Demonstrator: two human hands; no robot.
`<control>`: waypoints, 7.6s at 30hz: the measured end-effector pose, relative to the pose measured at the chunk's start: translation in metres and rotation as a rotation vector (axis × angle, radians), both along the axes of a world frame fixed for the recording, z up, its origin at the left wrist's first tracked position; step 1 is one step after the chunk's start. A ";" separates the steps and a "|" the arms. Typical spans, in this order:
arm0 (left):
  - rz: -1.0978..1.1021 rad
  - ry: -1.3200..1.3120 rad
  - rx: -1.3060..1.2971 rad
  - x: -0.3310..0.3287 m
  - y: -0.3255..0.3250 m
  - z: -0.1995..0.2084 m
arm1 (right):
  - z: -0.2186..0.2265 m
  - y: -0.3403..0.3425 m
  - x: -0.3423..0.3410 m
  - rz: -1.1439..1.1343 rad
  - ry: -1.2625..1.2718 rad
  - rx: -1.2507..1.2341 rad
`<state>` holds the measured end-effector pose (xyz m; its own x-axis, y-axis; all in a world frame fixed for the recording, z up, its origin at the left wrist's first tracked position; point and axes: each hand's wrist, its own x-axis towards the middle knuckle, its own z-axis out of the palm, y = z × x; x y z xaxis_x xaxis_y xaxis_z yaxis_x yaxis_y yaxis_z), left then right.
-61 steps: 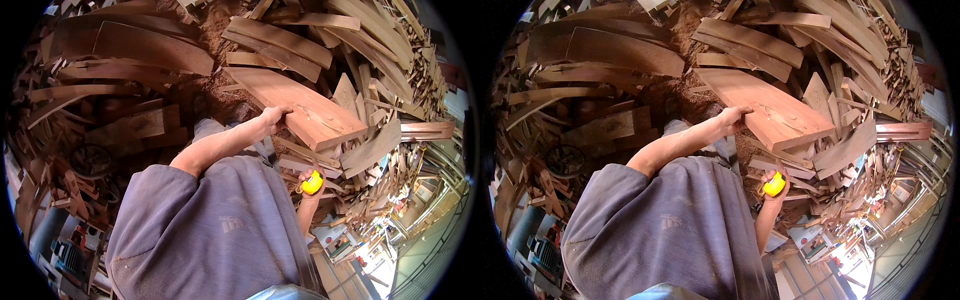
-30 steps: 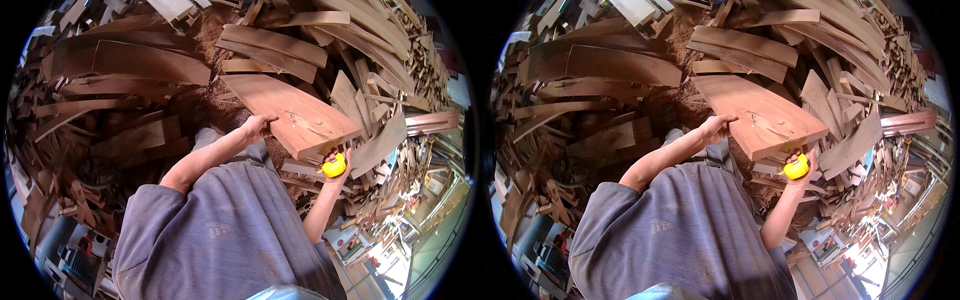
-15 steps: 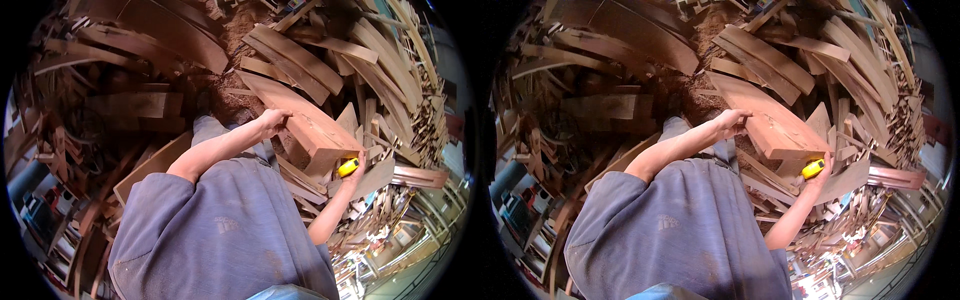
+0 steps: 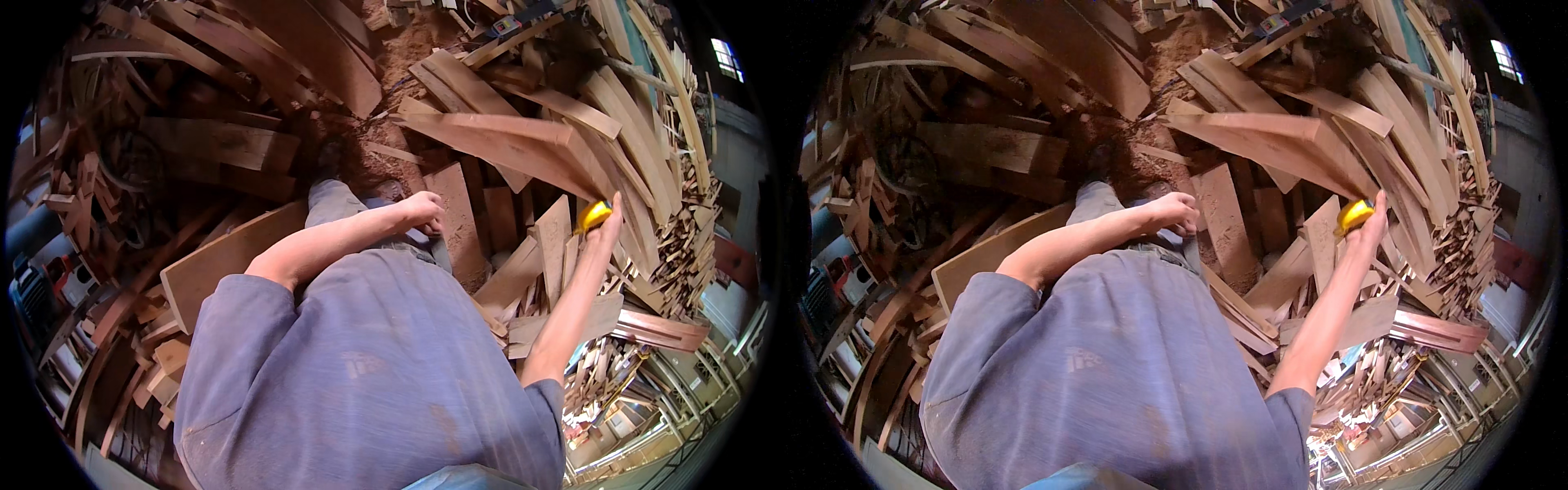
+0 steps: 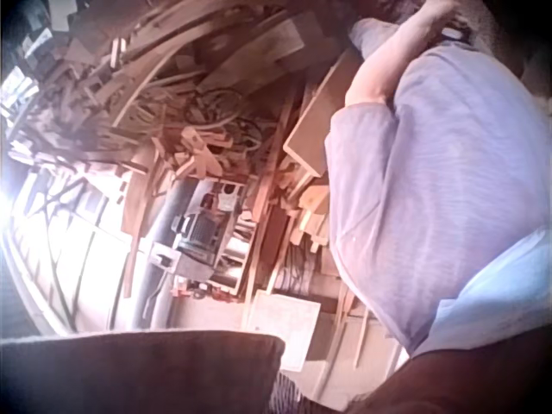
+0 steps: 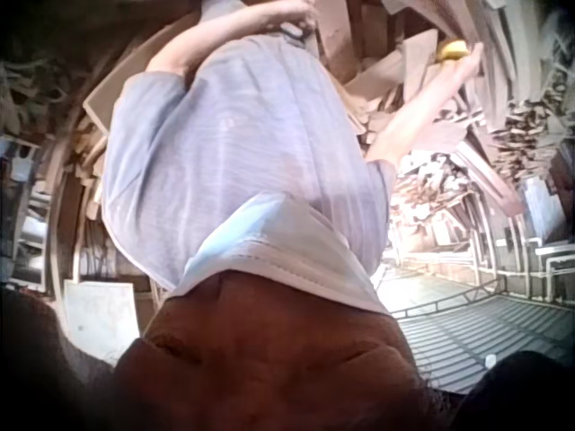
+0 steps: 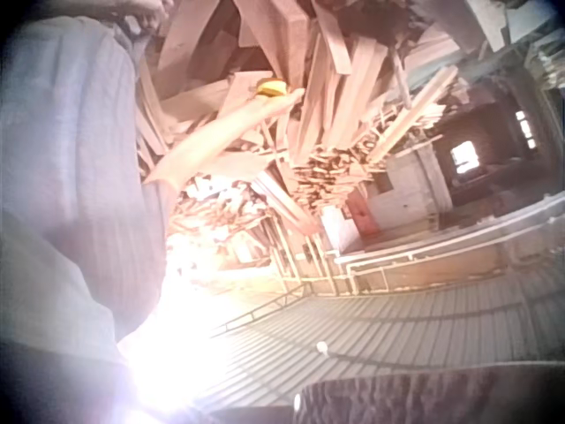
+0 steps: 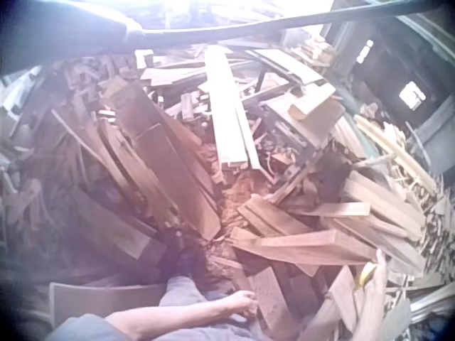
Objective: The person selects, turns, and measures wooden boards using a tape measure.
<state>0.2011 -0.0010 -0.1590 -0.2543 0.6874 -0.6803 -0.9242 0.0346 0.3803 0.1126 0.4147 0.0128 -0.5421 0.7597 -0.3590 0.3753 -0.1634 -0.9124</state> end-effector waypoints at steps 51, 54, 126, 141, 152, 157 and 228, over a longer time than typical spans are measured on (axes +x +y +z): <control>0.646 1.425 -0.363 -0.069 -0.035 0.160 | 0.002 -0.109 0.137 0.658 -0.001 0.566; 0.688 1.401 -0.353 -0.067 -0.031 0.158 | -0.003 -0.094 0.129 0.718 0.016 0.653; 0.663 1.447 -0.364 -0.042 -0.038 0.148 | -0.017 -0.102 0.145 0.722 0.063 0.513; 0.683 1.515 -0.340 -0.042 -0.041 0.151 | -0.005 -0.108 0.144 0.754 -0.030 0.495; 0.624 1.491 -0.359 -0.039 -0.042 0.151 | -0.011 -0.101 0.148 0.726 -0.030 0.450; 0.607 1.487 -0.358 -0.040 -0.042 0.150 | -0.019 -0.092 0.150 0.732 -0.030 0.484; -0.589 2.075 -0.359 -0.233 0.019 0.243 | -0.081 -0.336 0.186 -0.108 -0.022 -0.145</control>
